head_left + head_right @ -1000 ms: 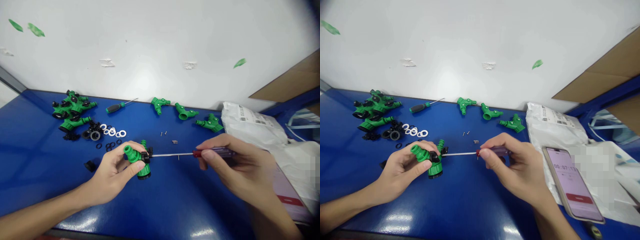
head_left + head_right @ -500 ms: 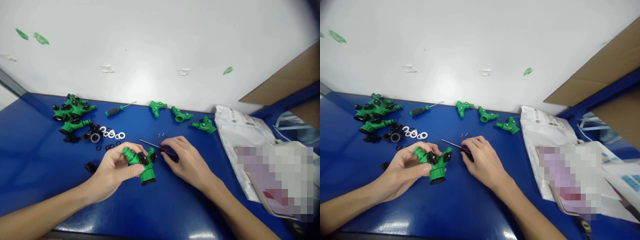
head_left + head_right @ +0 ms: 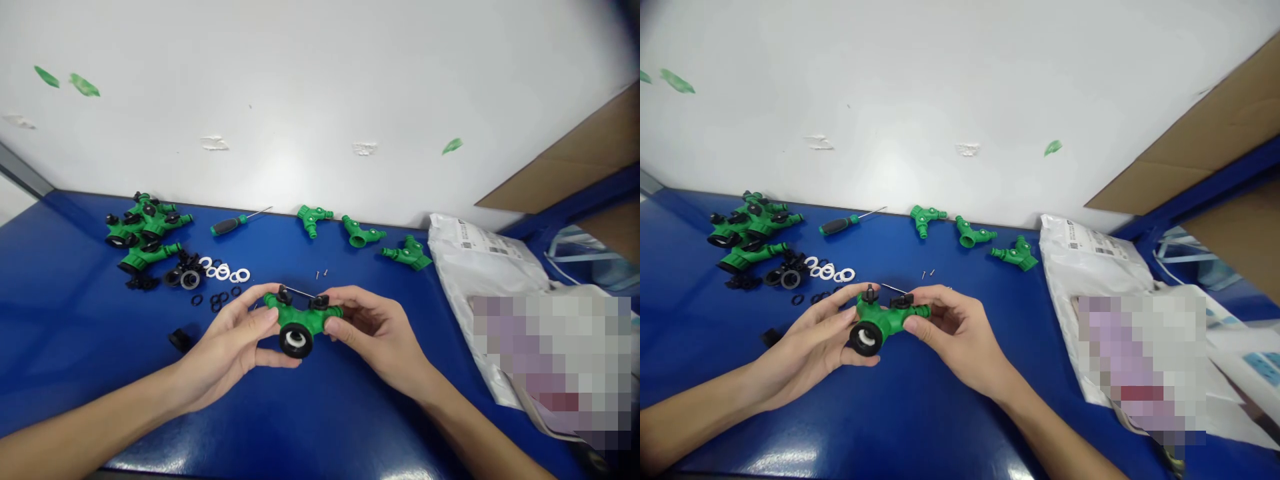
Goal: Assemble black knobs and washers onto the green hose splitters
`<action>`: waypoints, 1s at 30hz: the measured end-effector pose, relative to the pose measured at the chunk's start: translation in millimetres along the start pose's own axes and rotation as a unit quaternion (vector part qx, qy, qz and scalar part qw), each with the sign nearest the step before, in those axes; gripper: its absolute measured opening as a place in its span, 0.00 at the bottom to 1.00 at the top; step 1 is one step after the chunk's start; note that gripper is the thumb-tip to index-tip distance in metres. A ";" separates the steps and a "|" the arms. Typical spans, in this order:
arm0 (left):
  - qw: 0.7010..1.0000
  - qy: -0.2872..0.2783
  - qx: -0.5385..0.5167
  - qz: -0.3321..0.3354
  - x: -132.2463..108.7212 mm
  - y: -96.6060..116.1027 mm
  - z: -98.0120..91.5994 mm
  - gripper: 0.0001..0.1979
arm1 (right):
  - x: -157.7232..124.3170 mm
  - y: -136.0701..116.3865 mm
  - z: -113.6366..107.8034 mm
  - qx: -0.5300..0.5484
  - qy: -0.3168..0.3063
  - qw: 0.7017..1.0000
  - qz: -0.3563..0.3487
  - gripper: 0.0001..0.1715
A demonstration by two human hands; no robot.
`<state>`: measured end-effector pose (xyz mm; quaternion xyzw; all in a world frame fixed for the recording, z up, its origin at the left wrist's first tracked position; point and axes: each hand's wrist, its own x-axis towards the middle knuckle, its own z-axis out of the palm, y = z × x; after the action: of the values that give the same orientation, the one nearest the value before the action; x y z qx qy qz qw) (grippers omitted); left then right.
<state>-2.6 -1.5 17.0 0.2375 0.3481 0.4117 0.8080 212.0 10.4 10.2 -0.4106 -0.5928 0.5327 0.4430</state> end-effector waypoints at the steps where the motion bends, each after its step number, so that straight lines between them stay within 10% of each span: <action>1: 1.000 -0.002 0.012 0.001 -0.1 0.1 -0.5 0.18 | 1.1 -0.1 -1.6 0.003 0.009 1.000 0.002 0.14; 8: 0.995 -0.070 0.076 0.011 2.4 0.0 -4.1 0.25 | 0.8 -0.1 -0.6 0.058 0.006 0.998 -0.007 0.18; 20: 0.921 -0.012 0.293 0.255 0.4 -4.8 -8.5 0.24 | -6.2 -3.5 1.4 0.024 -0.020 0.998 -0.057 0.22; 30: 0.923 -0.134 0.339 0.123 -12.3 -12.7 -8.1 0.27 | 7.1 0.8 -22.8 -0.046 0.102 0.992 -0.061 0.10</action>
<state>-7.6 -17.8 7.8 0.5913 0.3235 0.3293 0.6613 232.0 23.4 10.9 -0.4457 -0.5927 0.4321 0.5131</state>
